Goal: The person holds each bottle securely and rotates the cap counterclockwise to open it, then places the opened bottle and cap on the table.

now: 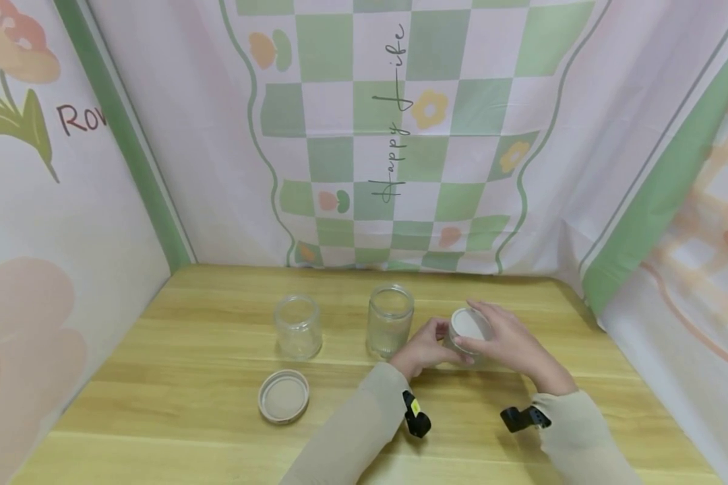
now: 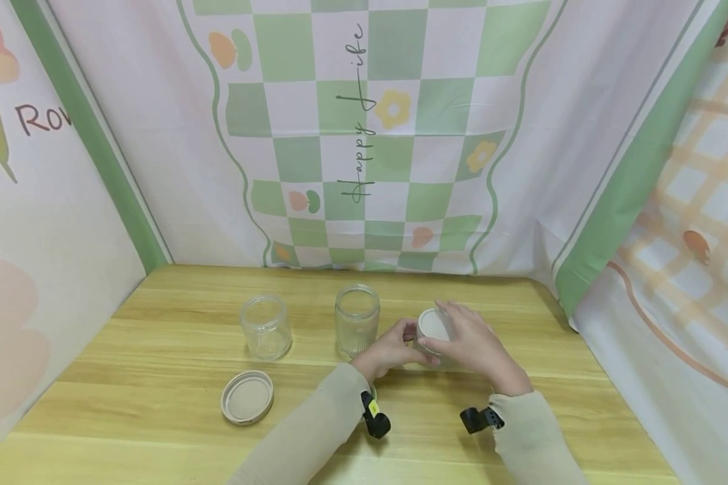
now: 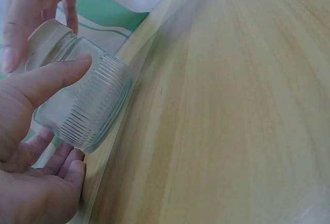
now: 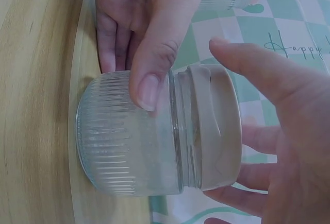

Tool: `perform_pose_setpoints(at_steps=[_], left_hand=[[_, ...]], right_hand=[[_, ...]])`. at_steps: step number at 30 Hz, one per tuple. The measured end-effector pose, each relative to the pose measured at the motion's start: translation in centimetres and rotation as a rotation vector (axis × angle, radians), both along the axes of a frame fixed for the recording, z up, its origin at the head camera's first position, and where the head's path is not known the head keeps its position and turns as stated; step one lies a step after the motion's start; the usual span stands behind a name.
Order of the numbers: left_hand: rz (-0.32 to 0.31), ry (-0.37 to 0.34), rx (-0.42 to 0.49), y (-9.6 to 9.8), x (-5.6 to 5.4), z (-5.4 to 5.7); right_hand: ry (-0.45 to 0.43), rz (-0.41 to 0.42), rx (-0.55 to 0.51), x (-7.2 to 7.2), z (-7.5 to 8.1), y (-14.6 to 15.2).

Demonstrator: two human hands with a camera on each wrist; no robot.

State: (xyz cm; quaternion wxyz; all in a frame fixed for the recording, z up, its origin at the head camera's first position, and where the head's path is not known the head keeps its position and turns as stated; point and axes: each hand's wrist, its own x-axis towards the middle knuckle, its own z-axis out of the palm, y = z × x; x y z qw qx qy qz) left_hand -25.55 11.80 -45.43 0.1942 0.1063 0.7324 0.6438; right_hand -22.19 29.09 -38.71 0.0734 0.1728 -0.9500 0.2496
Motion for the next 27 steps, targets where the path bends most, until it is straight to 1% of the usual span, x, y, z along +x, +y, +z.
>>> perform_pose_setpoints(at_steps=[12,21,27], left_hand=[[0.004,0.0,-0.022,0.0,0.1,0.1],[0.005,-0.001,-0.024,0.1,0.1,0.2],[0.002,0.002,-0.001,0.1,0.1,0.0]], right_hand=[[-0.003,-0.028,0.018,0.1,0.0,-0.1],[-0.001,-0.04,0.03,0.3,0.6,-0.1],[0.021,-0.036,0.059,0.2,1.0,0.1]])
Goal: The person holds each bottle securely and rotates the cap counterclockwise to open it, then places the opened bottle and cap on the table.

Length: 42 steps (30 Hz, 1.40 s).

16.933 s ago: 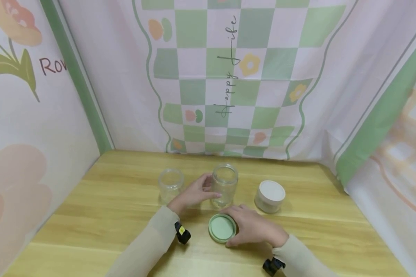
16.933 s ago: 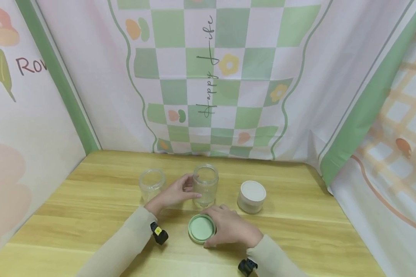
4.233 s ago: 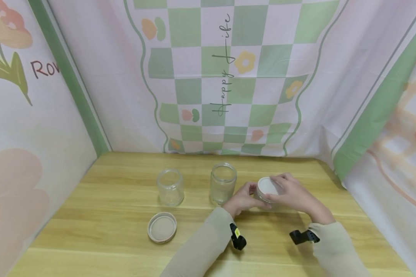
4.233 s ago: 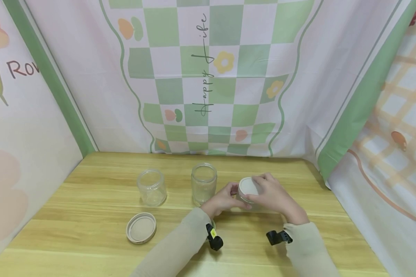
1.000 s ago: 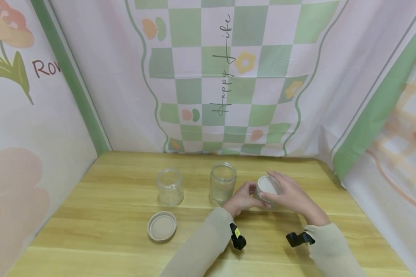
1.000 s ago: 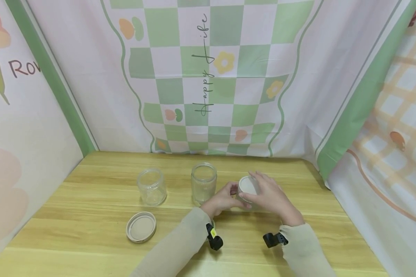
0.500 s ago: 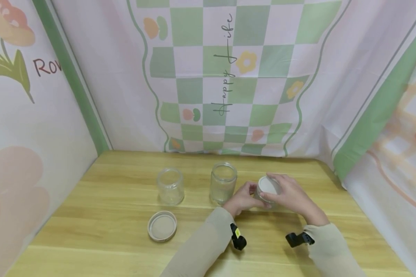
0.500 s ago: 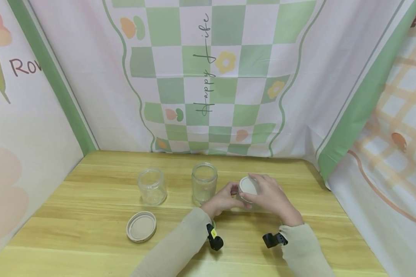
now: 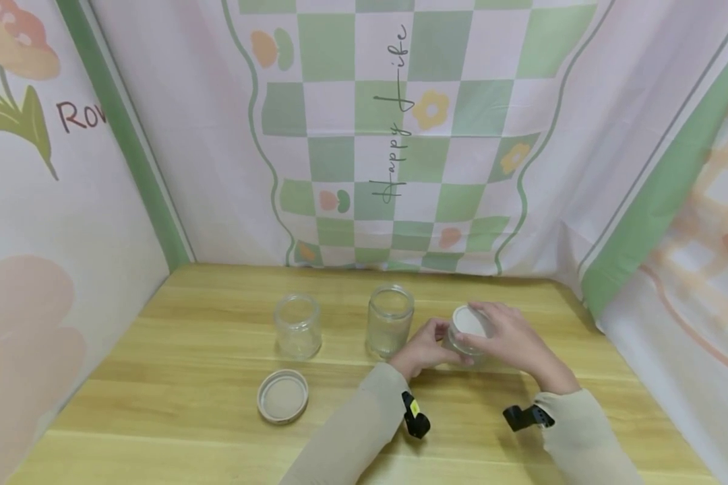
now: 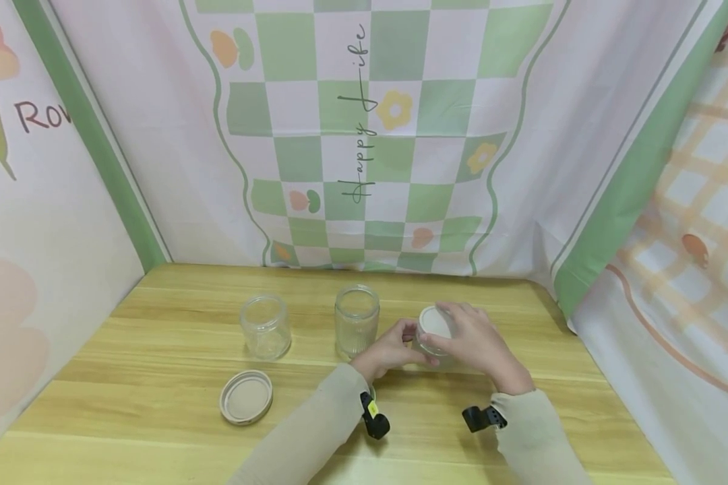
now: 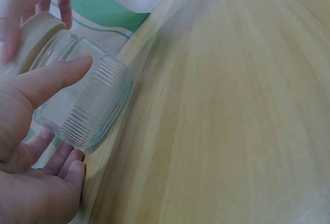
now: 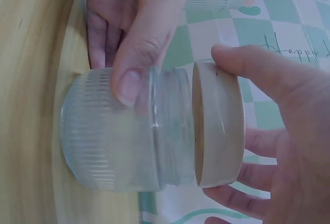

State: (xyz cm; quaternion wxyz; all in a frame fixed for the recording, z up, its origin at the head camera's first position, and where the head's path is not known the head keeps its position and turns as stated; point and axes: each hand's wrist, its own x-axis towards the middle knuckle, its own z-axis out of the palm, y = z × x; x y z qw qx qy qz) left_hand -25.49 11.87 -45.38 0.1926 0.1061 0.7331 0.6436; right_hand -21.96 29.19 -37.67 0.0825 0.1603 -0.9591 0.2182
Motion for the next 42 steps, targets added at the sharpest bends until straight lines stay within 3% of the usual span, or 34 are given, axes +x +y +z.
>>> perform_pose_setpoints(at_steps=[9,21,30,37,42], left_hand=[[0.009,0.006,0.013,-0.1,0.1,0.0],[0.008,0.007,0.012,-0.2,0.1,-0.1],[0.015,0.005,0.006,0.1,-0.1,-0.5],[0.022,0.009,0.01,0.2,-0.1,-0.4],[0.026,0.009,0.003,0.2,-0.3,-0.5]], right_hand=[[0.024,-0.017,0.011,0.4,0.7,0.3],[-0.065,0.037,-0.098,1.9,0.9,1.4],[-0.113,0.004,-0.105,3.5,0.9,1.9],[-0.129,0.103,-0.197,4.2,0.6,2.4],[-0.143,0.131,-0.189,4.9,0.7,2.4]])
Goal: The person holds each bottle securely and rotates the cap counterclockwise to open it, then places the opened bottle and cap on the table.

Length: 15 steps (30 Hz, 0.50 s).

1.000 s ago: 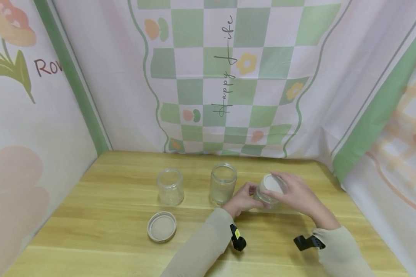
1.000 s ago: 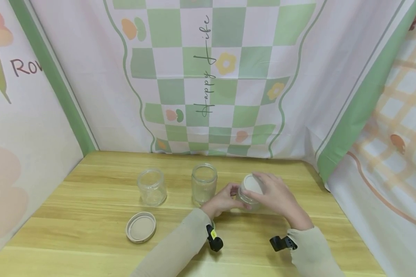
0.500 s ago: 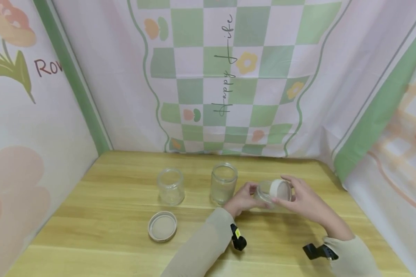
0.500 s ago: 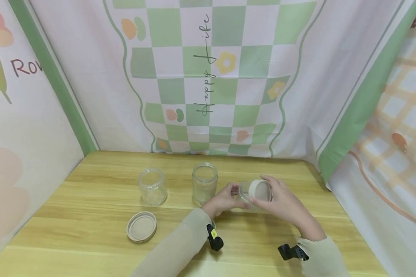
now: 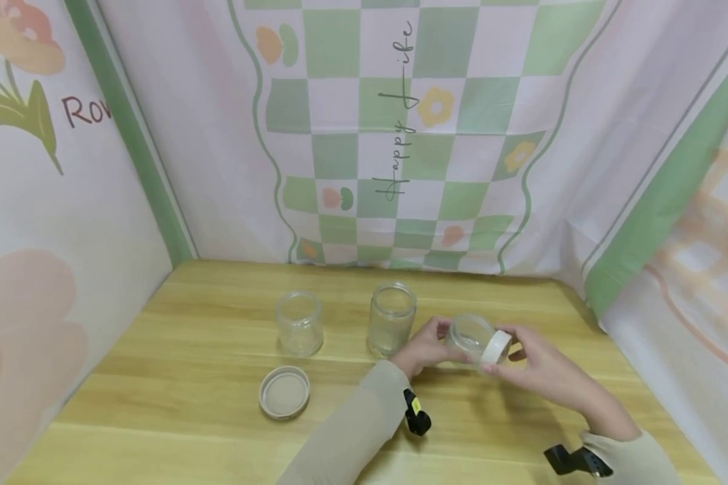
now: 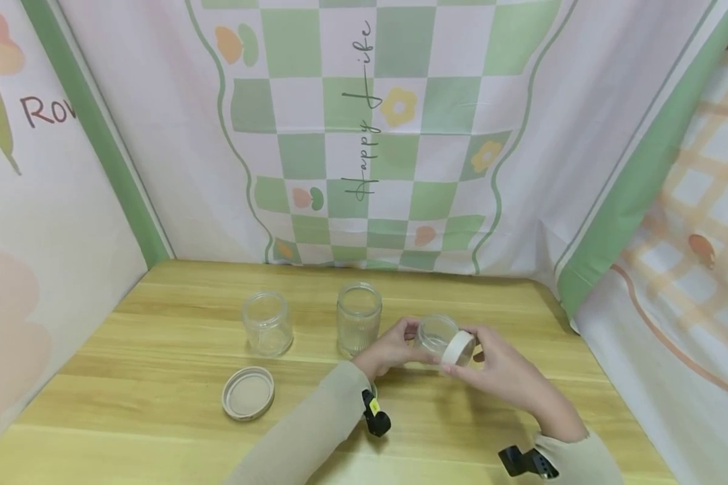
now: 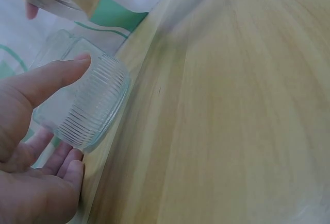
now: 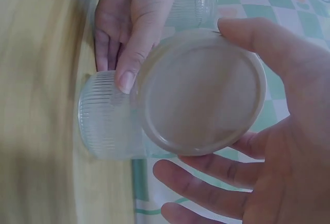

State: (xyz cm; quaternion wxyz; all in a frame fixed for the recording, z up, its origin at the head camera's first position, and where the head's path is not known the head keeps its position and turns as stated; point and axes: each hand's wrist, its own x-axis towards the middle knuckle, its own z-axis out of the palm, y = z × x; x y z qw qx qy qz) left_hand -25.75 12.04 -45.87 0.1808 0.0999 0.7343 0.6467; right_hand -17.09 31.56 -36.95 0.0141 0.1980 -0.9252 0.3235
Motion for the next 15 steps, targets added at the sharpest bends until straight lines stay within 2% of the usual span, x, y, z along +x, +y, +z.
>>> perform_pose_setpoints(at_steps=[6,8,15], left_hand=[[-0.014,0.007,0.009,0.0,0.0,0.0],[-0.016,0.013,0.015,-0.1,0.0,0.1],[-0.019,0.019,0.015,-0.3,0.2,0.3]], right_hand=[[-0.03,-0.014,0.049,0.9,-0.7,0.2],[-0.033,0.0,0.052,1.1,-1.1,0.4],[-0.126,0.052,0.015,1.8,-2.6,0.7]])
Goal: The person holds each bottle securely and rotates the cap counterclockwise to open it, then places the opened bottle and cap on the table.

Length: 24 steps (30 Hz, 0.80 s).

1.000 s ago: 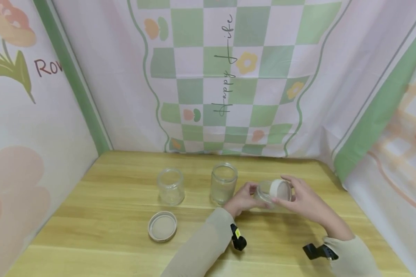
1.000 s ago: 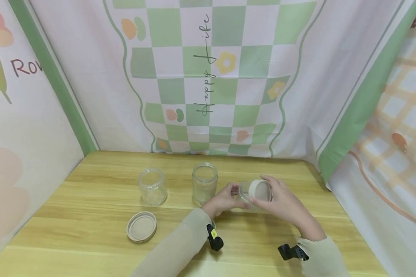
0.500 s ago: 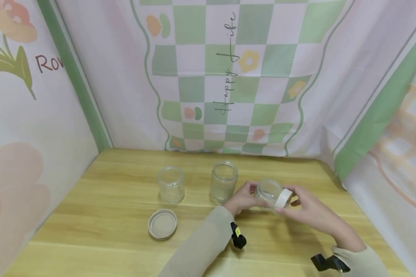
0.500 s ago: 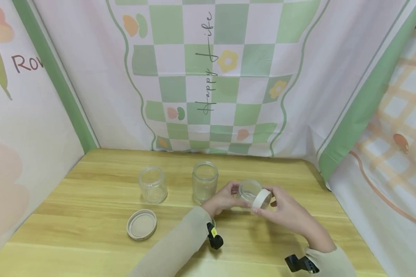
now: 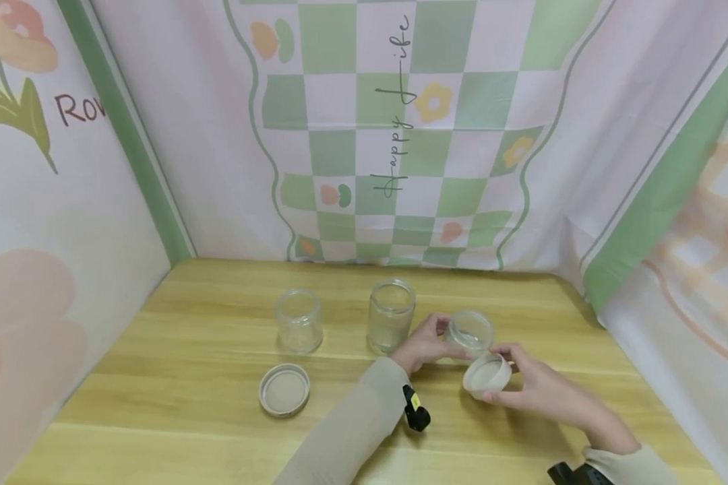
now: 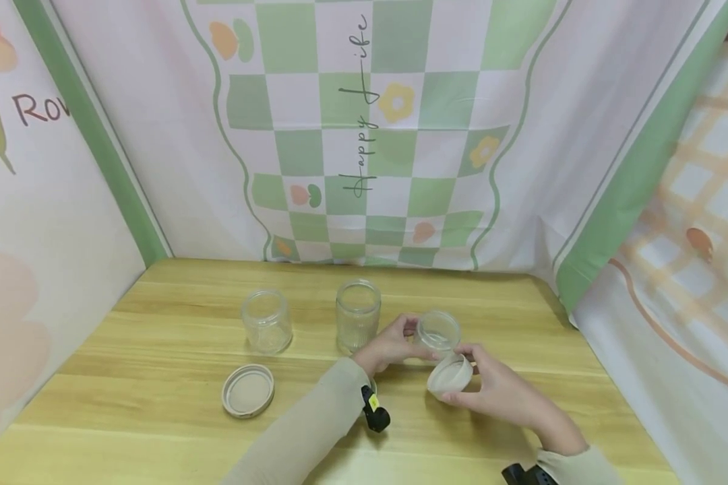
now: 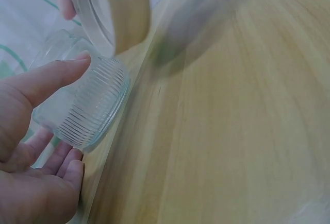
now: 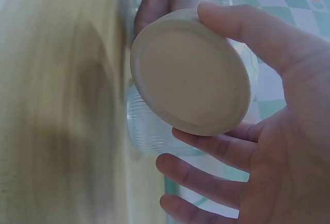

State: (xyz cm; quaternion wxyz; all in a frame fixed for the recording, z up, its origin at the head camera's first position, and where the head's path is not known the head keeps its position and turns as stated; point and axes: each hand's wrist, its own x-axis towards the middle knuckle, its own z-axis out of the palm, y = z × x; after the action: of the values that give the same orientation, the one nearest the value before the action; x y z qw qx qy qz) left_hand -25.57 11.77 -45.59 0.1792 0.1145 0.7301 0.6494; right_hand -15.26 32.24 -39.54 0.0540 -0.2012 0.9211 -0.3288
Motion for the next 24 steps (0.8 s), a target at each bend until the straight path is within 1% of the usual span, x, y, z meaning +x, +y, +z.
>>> perform_pose_setpoints(at_steps=[3,7,11,14,16,19,24], left_hand=[[-0.001,-0.003,0.002,0.1,-0.1,0.0],[0.005,-0.001,0.005,0.2,-0.2,-0.2],[0.01,-0.001,0.005,0.3,-0.3,-0.2],[0.01,-0.006,-0.004,0.3,-0.3,-0.2],[0.012,-0.01,-0.013,0.3,-0.2,0.0],[0.017,-0.017,-0.017,0.3,-0.2,0.1],[0.021,-0.013,-0.003,0.2,0.1,0.1]], right_hand=[[-0.01,-0.015,0.011,0.3,-0.6,0.0],[-0.006,-0.013,0.032,0.6,-1.3,0.1],[0.005,0.027,0.039,0.7,-2.0,0.2],[0.038,0.08,0.049,0.7,-2.4,0.3],[0.068,0.103,0.056,0.6,-2.7,0.3],[0.136,0.115,0.081,0.6,-3.1,0.0],[0.295,0.115,0.168,0.8,-3.8,-0.7]])
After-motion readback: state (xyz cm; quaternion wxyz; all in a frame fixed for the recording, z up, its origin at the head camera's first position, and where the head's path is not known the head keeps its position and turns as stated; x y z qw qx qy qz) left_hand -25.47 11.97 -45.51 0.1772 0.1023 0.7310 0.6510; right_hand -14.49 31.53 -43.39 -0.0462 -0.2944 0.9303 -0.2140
